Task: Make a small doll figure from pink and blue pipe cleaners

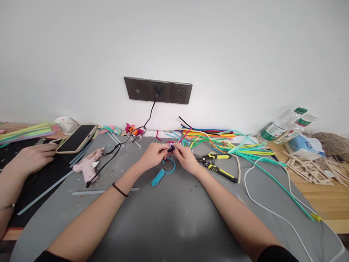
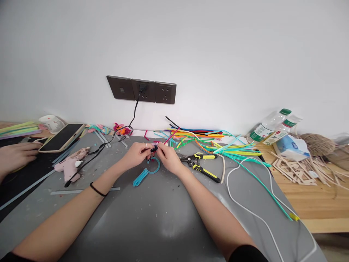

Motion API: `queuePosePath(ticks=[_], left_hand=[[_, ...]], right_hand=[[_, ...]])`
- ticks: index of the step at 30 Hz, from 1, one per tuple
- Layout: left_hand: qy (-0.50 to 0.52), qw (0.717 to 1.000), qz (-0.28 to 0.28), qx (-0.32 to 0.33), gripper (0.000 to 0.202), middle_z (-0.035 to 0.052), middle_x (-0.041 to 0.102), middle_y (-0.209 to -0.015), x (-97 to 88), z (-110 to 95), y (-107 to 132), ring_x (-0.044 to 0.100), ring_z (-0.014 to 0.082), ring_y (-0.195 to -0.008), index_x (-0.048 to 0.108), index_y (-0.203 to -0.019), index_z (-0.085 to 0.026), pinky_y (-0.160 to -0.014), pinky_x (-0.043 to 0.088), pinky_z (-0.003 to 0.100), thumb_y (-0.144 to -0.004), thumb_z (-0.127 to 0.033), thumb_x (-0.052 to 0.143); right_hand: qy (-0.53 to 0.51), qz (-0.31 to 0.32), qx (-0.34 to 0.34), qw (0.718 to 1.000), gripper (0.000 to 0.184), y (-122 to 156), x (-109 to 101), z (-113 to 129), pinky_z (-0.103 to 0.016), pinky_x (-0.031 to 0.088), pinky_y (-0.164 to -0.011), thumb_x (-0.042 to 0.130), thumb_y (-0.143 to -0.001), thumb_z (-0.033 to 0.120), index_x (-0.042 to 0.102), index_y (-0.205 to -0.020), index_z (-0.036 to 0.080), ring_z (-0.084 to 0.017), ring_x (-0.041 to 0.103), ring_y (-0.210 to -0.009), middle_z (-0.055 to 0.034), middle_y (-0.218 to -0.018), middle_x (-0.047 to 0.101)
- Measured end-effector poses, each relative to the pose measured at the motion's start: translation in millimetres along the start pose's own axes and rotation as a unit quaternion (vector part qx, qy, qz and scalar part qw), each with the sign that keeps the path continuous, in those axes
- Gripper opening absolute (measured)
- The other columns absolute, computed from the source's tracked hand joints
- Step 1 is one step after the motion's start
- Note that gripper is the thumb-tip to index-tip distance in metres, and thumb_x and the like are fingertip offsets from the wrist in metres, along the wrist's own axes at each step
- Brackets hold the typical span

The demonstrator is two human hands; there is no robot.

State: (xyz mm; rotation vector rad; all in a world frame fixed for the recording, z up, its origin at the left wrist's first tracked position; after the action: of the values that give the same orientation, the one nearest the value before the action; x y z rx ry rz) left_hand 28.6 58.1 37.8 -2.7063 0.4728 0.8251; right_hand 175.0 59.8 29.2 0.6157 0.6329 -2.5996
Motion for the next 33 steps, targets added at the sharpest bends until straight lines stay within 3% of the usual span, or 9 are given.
queuePosePath(ticks=[7, 13, 15, 18, 21, 25, 33], left_hand=[[0.193, 0.978, 0.061, -0.054, 0.044, 0.0014, 0.06, -0.062, 8.3, 3.6, -0.5, 0.056, 0.0146, -0.057, 0.058, -0.075, -0.018, -0.059, 0.044, 0.027, -0.092, -0.057, 0.05], [0.254, 0.963, 0.032, -0.077, 0.047, 0.0026, 0.061, -0.068, 8.9, 8.0, -1.6, 0.058, 0.0152, -0.062, 0.058, -0.074, -0.017, -0.058, 0.048, 0.027, -0.086, -0.062, 0.058], [0.242, 0.967, 0.011, -0.075, 0.047, 0.0019, 0.059, -0.065, 6.8, 10.0, -2.1, 0.056, 0.0147, -0.06, 0.058, -0.073, -0.017, -0.057, 0.047, 0.027, -0.086, -0.062, 0.058], [0.223, 0.972, -0.021, -0.068, 0.048, 0.001, 0.058, -0.063, 2.7, 12.4, -2.7, 0.055, 0.0147, -0.057, 0.059, -0.074, -0.018, -0.056, 0.046, 0.028, -0.086, -0.064, 0.057], [0.212, 0.975, -0.036, -0.062, 0.048, 0.0007, 0.058, -0.062, 0.1, 13.3, -2.7, 0.055, 0.0148, -0.057, 0.058, -0.072, -0.018, -0.055, 0.046, 0.027, -0.085, -0.064, 0.057], [0.207, 0.976, -0.027, -0.057, 0.048, 0.0, 0.057, -0.06, 0.0, 12.0, -2.2, 0.054, 0.0143, -0.057, 0.055, -0.067, -0.019, -0.056, 0.045, 0.027, -0.084, -0.063, 0.057], [0.196, 0.98, 0.0, -0.043, 0.047, 0.0015, 0.059, -0.062, 3.6, 11.1, -1.9, 0.055, 0.0149, -0.058, 0.057, -0.069, -0.018, -0.057, 0.046, 0.027, -0.089, -0.06, 0.054]], right_hand=[[-0.174, 0.02, 0.056, 0.983, 0.05, -0.3, 4.4, -6.5, -0.026, 0.034, -0.052, 0.042, -0.099, 0.068, 0.047, -0.079, 0.023, -0.012, 0.041, -0.052, 0.0056, -0.06, 0.042], [-0.228, 0.0, 0.065, 0.972, 0.054, -1.1, 4.7, -8.9, -0.025, 0.035, -0.05, 0.047, -0.094, 0.074, 0.046, -0.077, 0.023, -0.01, 0.041, -0.051, 0.0055, -0.061, 0.043], [-0.23, -0.021, 0.062, 0.971, 0.051, -1.2, 2.9, -9.2, -0.025, 0.038, -0.051, 0.047, -0.095, 0.073, 0.047, -0.082, 0.024, -0.011, 0.043, -0.052, 0.0057, -0.062, 0.046], [-0.259, -0.043, 0.05, 0.964, 0.043, -2.0, 0.7, -8.9, -0.025, 0.043, -0.052, 0.059, -0.092, 0.067, 0.051, -0.104, 0.026, -0.012, 0.05, -0.055, 0.0046, -0.072, 0.056], [-0.265, -0.06, 0.032, 0.962, 0.044, -3.3, -1.2, -8.0, -0.025, 0.05, -0.059, 0.073, -0.087, 0.052, 0.056, -0.118, 0.026, -0.014, 0.061, -0.073, -0.0011, -0.091, 0.064], [-0.265, -0.067, 0.023, 0.962, 0.03, -4.9, -2.0, -9.3, -0.027, 0.056, -0.069, 0.074, -0.085, 0.039, 0.065, -0.109, 0.024, -0.018, 0.067, -0.091, -0.0054, -0.103, 0.069], [-0.263, -0.077, 0.041, 0.961, 0.02, -4.6, -4.0, -14.0, -0.029, 0.058, -0.07, 0.075, -0.082, 0.035, 0.069, -0.096, 0.022, -0.017, 0.067, -0.081, -0.0039, -0.093, 0.072]])
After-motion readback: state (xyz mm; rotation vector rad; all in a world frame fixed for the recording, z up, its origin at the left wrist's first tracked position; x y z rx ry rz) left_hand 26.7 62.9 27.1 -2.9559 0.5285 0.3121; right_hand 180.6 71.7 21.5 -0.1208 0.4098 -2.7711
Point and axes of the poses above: each hand's wrist, its own y-axis away from the middle knuckle, its own x-axis out of the palm, z = x × y, the point moved 5 cm from there along -y, towards the middle knuckle
